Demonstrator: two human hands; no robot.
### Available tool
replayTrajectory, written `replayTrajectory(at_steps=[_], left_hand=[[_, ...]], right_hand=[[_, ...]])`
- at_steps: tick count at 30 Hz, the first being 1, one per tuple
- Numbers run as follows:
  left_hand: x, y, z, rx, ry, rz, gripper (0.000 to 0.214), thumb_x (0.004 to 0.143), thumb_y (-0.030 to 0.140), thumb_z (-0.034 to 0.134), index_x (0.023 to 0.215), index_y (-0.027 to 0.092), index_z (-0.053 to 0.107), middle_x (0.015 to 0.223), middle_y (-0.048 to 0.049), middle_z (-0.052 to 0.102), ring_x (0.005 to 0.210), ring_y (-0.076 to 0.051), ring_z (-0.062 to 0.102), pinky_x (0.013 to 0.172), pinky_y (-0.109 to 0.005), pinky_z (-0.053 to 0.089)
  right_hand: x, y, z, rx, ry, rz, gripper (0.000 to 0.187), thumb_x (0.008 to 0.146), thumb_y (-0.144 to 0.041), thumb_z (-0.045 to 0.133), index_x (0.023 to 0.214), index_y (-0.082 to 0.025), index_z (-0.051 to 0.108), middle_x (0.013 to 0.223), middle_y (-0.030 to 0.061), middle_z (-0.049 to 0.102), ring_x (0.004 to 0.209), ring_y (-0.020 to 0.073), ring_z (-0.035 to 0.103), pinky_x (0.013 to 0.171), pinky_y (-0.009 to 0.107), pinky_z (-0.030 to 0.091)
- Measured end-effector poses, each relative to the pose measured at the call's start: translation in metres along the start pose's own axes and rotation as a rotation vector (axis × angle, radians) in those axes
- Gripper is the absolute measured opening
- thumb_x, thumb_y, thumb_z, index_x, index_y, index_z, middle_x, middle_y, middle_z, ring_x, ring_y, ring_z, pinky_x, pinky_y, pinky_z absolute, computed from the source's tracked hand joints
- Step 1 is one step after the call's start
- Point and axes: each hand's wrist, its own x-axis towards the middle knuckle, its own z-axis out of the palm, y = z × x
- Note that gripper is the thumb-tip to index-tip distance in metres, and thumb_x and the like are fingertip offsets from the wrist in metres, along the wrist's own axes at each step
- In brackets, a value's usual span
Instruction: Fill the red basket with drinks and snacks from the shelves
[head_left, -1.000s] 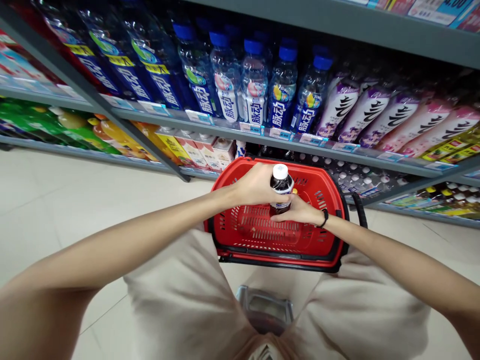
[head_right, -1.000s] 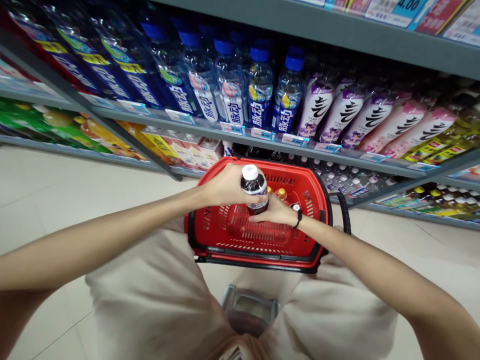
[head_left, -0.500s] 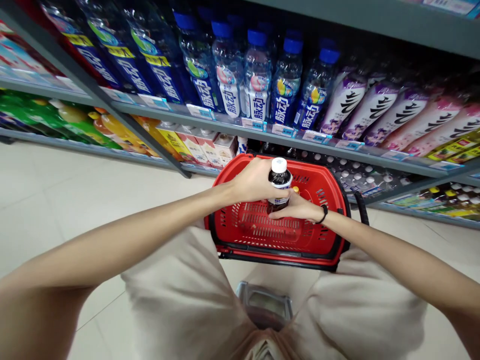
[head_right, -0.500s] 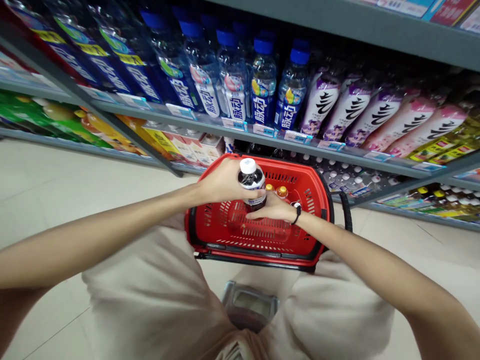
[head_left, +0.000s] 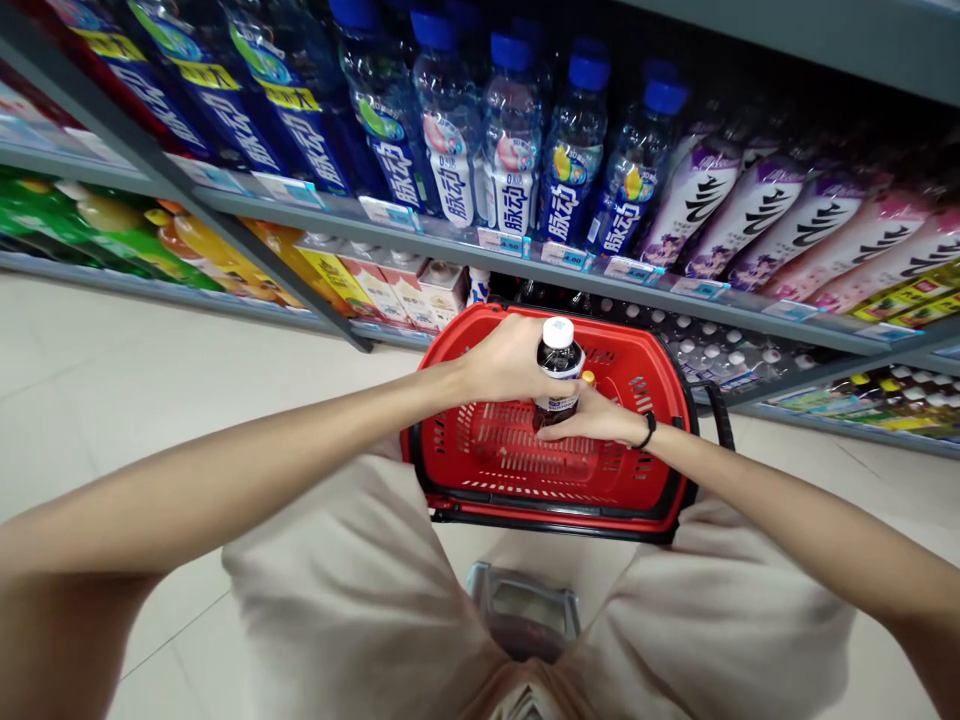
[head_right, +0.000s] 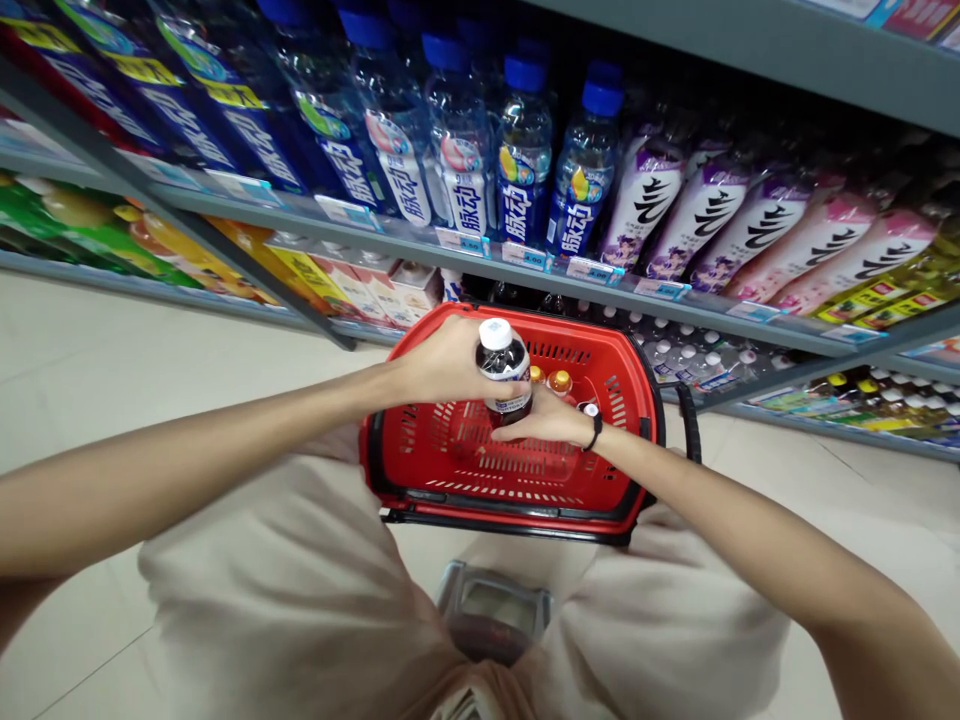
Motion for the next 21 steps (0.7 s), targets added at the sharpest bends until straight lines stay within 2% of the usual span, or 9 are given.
replayTrajectory(at_steps=[4, 13, 21], left_hand=[[-0.0004, 0.0009, -0.0029, 0.008, 0.013, -0.002, 0.020, 0.071, 0.033, 0.082, 0.080, 0.017, 0.073, 0.079, -0.0018, 0.077, 0.069, -0.016, 0.066, 0.064, -0.026, 0.047], [0.0000, -0.0034, 0.0019, -0.028, -0.019, 0.026, 0.023, 0.071, 0.035, 0.082, 0.082, 0.017, 0.073, 0.077, -0.0006, 0.076, 0.069, -0.016, 0.066, 0.065, -0.026, 0.048], [-0.0007, -0.0026, 0.0033, -0.061, -0.032, 0.026, 0.024, 0.072, 0.037, 0.083, 0.082, 0.018, 0.074, 0.077, -0.0009, 0.076, 0.071, -0.016, 0.067, 0.065, -0.026, 0.048]], right_hand=[[0.0010, -0.0016, -0.0029, -0.021, -0.012, -0.017, 0.056, 0.070, -0.035, 0.093, 0.120, -0.019, 0.072, 0.129, 0.0086, 0.076, 0.122, 0.0284, 0.071, 0.117, 0.048, 0.051], [-0.0024, 0.0022, -0.0004, -0.020, -0.008, -0.019, 0.057, 0.070, -0.035, 0.093, 0.119, -0.016, 0.072, 0.119, 0.0092, 0.078, 0.115, 0.0269, 0.072, 0.112, 0.047, 0.053], [-0.0069, -0.0005, 0.0002, -0.016, -0.003, -0.006, 0.061, 0.070, -0.033, 0.092, 0.124, -0.017, 0.071, 0.129, 0.0089, 0.076, 0.116, 0.0260, 0.071, 0.112, 0.046, 0.054]])
